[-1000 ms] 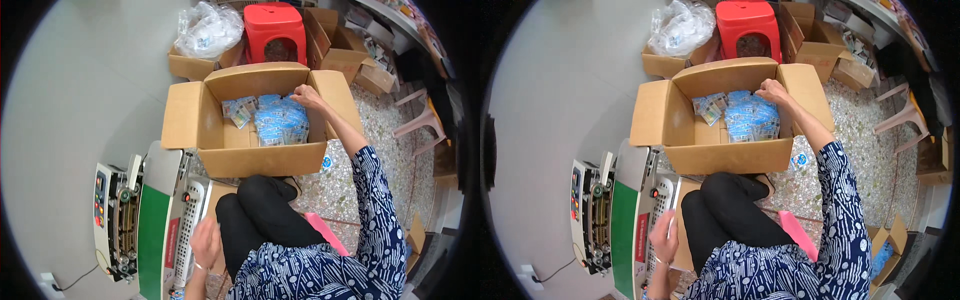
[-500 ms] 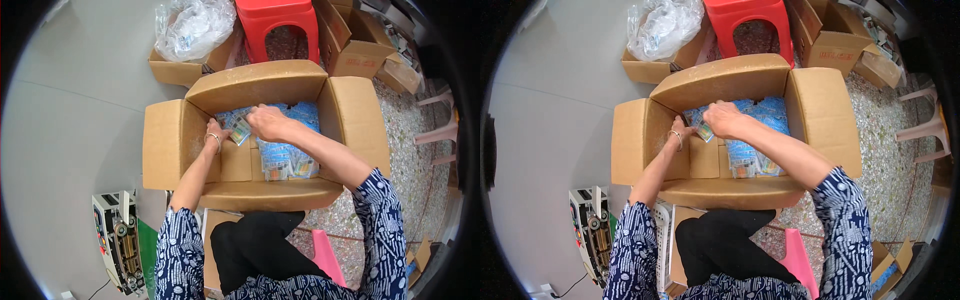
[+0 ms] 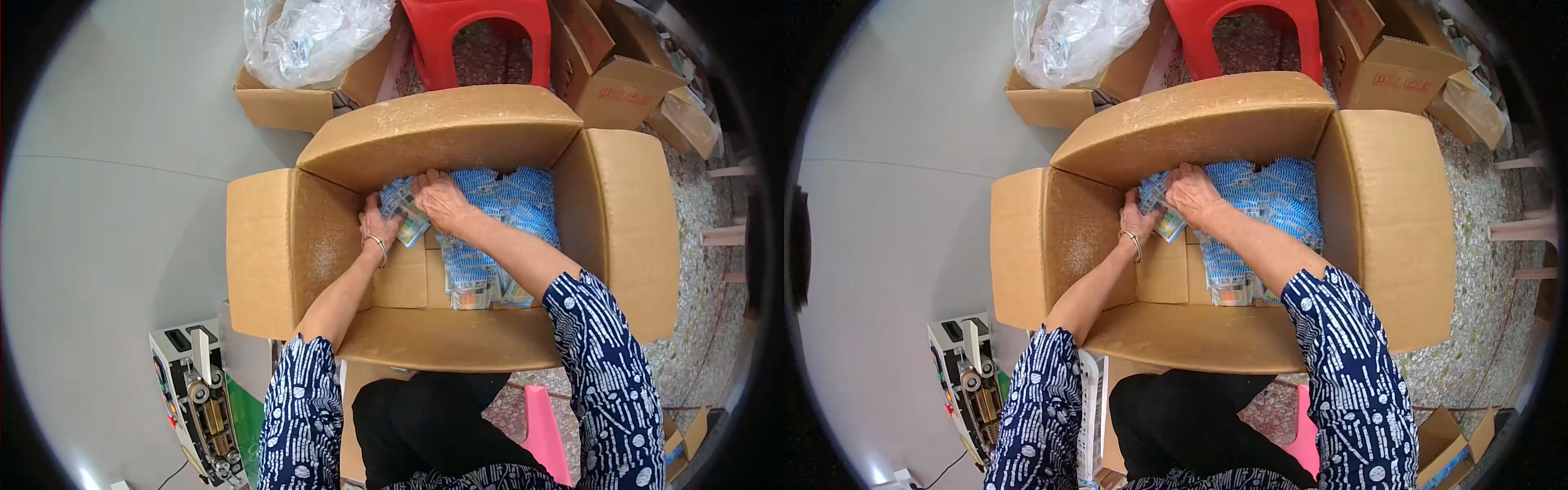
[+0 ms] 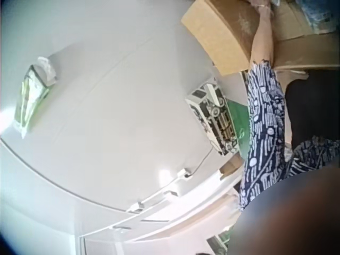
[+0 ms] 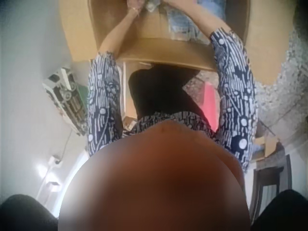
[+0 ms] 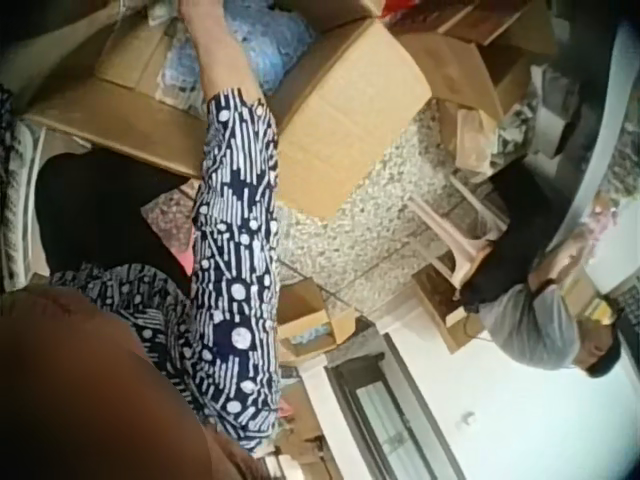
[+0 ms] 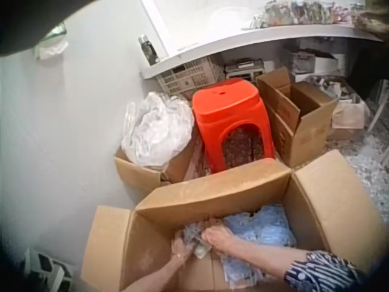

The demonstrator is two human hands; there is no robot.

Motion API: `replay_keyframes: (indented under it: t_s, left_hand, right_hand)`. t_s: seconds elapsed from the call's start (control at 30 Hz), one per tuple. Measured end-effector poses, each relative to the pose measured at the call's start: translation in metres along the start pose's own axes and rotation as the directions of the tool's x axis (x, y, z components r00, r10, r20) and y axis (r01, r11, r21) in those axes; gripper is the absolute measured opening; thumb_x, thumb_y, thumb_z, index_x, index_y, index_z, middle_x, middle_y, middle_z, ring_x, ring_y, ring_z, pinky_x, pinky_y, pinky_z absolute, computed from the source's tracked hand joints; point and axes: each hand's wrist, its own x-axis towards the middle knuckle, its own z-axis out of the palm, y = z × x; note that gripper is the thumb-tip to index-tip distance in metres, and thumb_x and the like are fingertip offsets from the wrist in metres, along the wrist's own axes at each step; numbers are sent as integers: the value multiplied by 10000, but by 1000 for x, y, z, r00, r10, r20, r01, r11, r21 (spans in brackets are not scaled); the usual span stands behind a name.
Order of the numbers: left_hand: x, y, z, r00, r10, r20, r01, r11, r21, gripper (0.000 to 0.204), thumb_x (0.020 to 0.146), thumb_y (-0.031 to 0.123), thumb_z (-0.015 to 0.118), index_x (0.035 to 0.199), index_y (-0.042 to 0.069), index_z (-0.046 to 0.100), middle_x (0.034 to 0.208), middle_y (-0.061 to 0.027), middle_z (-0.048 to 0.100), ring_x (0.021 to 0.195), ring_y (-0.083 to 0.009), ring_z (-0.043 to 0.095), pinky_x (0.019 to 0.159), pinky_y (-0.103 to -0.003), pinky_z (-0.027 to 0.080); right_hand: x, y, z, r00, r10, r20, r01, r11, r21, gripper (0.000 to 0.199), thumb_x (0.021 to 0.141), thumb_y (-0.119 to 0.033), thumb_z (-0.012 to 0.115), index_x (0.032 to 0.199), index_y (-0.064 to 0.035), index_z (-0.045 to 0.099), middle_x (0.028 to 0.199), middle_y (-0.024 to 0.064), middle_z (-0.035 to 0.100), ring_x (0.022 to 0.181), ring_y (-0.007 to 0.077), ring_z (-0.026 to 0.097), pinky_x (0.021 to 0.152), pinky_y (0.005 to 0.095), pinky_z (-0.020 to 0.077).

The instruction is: Feeding small plastic-wrapped packages through a heat-sealing machine and placing them into a cardboard box.

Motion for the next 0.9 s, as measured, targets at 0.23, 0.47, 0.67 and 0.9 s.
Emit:
replay_keyframes:
  t_s: [0.23, 0.47, 0.67, 0.9]
  left_hand:
    - [-4, -9, 0, 980, 197, -24, -192, 971, 142, 659, 608, 211, 746, 1178, 67, 449, 1118, -178, 518, 1096, -375, 446, 942, -482, 361]
    - [-13, 4, 2, 989, 148, -12, -146, 984, 103, 655, 616, 221, 744, 1170, 53, 436, 1113, -215, 540, 1014, -410, 519, 870, -450, 429]
    - [-7, 10, 0, 964, 259, 58, -262, 964, 50, 687, 640, 226, 724, 1231, 96, 401, 999, -237, 600, 949, -418, 565, 827, -443, 463]
    - [-15, 23, 8, 980, 182, 79, -179, 983, -42, 646, 691, 187, 657, 1281, 151, 397, 1024, -232, 604, 957, -427, 563, 823, -457, 460]
  right_hand:
    - [-6, -11, 7, 995, -8, -101, 9, 1000, 11, 205, 702, -158, 558, 841, -19, 617, 837, 98, 585, 873, 231, 519, 753, 346, 398]
    - [-14, -7, 9, 997, -51, -57, 50, 999, -18, 395, 631, -139, 601, 1003, -16, 551, 906, 98, 544, 906, 231, 494, 797, 330, 382]
    - [-13, -6, 10, 994, -72, -85, 75, 997, 31, 391, 628, -111, 601, 1006, -24, 554, 908, 88, 548, 917, 229, 495, 820, 325, 370]
    - [-15, -1, 14, 993, -95, -74, 99, 994, 54, 360, 640, -96, 603, 992, -38, 559, 917, 80, 554, 940, 230, 498, 831, 330, 365]
